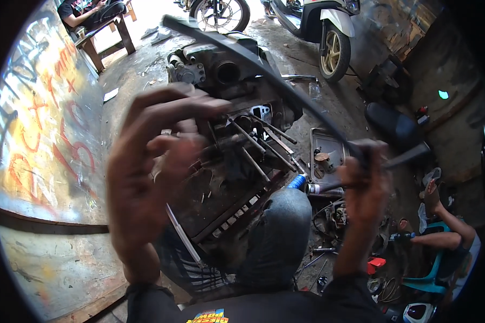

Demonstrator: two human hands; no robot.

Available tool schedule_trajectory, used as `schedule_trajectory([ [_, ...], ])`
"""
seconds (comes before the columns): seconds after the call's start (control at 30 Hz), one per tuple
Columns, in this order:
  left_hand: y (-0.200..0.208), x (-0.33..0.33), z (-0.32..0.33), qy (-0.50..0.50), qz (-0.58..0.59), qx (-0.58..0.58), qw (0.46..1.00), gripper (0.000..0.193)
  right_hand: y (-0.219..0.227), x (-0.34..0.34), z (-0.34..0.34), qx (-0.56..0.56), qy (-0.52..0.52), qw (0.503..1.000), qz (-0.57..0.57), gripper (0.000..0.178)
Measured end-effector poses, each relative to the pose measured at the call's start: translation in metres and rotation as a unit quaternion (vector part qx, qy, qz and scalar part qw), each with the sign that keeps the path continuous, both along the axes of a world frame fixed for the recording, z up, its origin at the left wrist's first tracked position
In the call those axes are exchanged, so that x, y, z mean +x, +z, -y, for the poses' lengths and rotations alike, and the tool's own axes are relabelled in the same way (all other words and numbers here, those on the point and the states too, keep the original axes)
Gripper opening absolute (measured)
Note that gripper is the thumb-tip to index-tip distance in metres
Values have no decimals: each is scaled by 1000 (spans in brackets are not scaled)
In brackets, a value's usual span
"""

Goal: Use a power drill and hand tools to repair components of a motorcycle engine.

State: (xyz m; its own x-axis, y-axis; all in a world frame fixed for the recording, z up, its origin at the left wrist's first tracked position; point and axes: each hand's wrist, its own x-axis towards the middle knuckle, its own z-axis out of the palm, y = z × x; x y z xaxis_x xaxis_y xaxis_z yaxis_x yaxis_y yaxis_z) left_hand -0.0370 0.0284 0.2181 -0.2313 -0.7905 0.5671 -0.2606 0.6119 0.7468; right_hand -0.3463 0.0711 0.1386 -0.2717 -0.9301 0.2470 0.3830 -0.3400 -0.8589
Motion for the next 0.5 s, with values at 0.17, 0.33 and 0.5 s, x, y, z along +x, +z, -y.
schedule_trajectory([
  [0.17,-100,100,-8,240,-72,125,960,34,-11,-145,-47,109,-168,978,-53,17],
  [0.33,-162,99,-22,238,-184,298,906,48,-13,-171,-37,266,-143,923,-238,10],
  [0.5,-176,87,-20,101,-327,469,814,45,-17,-134,19,306,-18,914,-265,16],
])
